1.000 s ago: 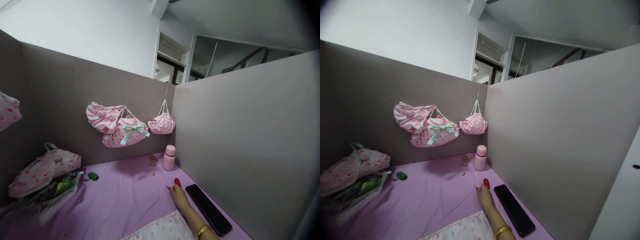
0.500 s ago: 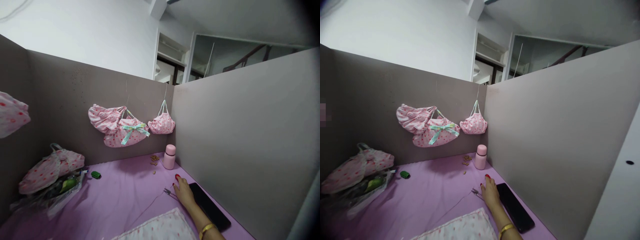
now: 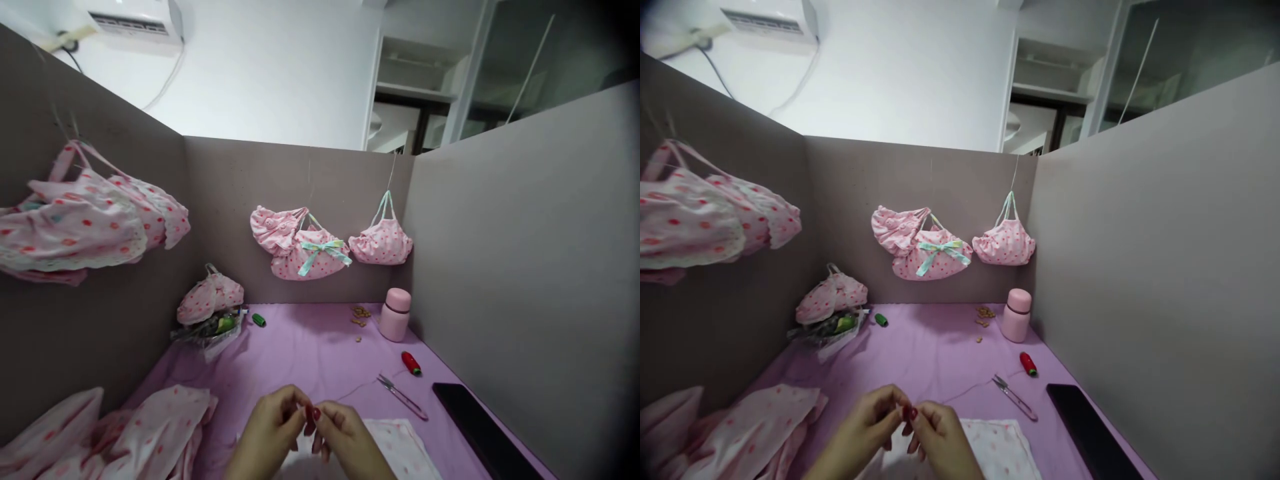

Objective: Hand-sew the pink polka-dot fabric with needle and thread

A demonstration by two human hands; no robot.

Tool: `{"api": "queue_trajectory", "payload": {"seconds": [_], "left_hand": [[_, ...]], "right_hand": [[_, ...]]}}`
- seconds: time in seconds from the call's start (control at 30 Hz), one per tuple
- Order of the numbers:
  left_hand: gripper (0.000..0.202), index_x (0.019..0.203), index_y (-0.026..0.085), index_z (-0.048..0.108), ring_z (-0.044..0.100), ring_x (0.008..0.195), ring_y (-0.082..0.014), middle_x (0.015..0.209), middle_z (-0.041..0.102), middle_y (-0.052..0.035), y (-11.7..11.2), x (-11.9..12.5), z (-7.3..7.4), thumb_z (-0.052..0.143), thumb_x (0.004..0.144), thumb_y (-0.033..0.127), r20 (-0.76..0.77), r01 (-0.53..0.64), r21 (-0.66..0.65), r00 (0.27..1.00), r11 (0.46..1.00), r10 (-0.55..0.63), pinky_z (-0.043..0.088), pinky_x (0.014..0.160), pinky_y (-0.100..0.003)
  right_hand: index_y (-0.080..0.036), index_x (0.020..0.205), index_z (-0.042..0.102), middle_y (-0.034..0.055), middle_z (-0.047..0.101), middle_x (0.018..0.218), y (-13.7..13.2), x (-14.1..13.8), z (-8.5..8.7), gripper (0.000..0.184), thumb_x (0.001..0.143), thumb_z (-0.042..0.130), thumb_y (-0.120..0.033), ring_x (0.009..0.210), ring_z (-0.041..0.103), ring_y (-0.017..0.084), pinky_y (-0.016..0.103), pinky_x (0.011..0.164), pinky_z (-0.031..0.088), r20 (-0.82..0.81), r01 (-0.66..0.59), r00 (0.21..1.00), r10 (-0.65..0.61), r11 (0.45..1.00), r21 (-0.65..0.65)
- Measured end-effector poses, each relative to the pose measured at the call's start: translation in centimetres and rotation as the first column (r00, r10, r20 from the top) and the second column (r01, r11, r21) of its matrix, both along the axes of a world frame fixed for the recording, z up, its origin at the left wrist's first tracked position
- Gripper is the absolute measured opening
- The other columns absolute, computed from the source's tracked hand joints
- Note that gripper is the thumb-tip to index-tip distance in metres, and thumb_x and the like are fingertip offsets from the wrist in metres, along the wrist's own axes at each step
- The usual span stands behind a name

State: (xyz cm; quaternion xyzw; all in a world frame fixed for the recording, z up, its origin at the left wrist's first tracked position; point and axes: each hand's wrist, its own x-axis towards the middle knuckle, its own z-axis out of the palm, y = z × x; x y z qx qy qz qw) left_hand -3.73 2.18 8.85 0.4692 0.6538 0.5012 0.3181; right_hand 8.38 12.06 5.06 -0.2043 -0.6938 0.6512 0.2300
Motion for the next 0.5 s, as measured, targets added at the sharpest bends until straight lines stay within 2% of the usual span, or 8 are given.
{"api": "queue_trajectory", "payload": {"seconds": [0.1,0.2,0.37,0.5], "left_hand": [[0.016,0.086,0.017,0.057,0.045,0.047,-0.011,0.052,0.049,0.0072,2.1,1.0,-2.1,0.044,0.077,0.02,-0.04,-0.017,0.03,0.999,0.999,0.018,0.035,0.046,-0.021],[0.021,0.097,0.016,0.052,0.041,0.044,-0.0106,0.051,0.04,0.0108,2.6,0.9,-4.2,0.046,0.077,0.024,-0.009,-0.004,0.016,1.0,1.0,0.004,0.035,0.045,-0.022],[0.04,0.108,0.015,0.048,0.046,0.051,-0.0128,0.058,0.046,0.0071,2.9,1.1,-7.0,0.048,0.082,0.045,0.144,0.041,0.047,0.988,0.998,-0.047,0.038,0.053,-0.026],[0.061,0.115,0.018,0.045,0.046,0.053,-0.0135,0.059,0.047,0.0058,3.2,1.4,-8.7,0.046,0.077,0.066,0.305,0.034,0.064,0.951,0.997,-0.052,0.035,0.054,-0.026]], "right_hand": [[-0.017,0.058,0.06,-0.004,0.051,0.047,0.0,-0.2,-1.2,0.058,0.062,0.062,-0.075,0.039,0.044,0.009,0.021,0.042,0.032,0.007,-0.002,1.0,0.002,0.995,-0.102],[-0.017,0.058,0.058,-0.0057,0.05,0.044,0.9,0.2,-2.6,0.057,0.057,0.067,-0.073,0.036,0.04,0.007,0.019,0.039,0.028,0.021,0.011,1.0,-0.007,0.978,-0.209],[-0.016,0.059,0.057,-0.0044,0.056,0.046,1.6,0.5,-3.8,0.057,0.046,0.078,-0.067,0.034,0.04,0.004,0.017,0.036,0.025,0.002,0.018,1.0,-0.018,0.926,-0.377],[-0.017,0.057,0.055,-0.0031,0.057,0.043,1.5,0.2,-4.2,0.055,0.047,0.08,-0.064,0.033,0.044,0.005,0.017,0.037,0.027,-0.044,0.015,0.998,-0.04,0.885,-0.465]]}}
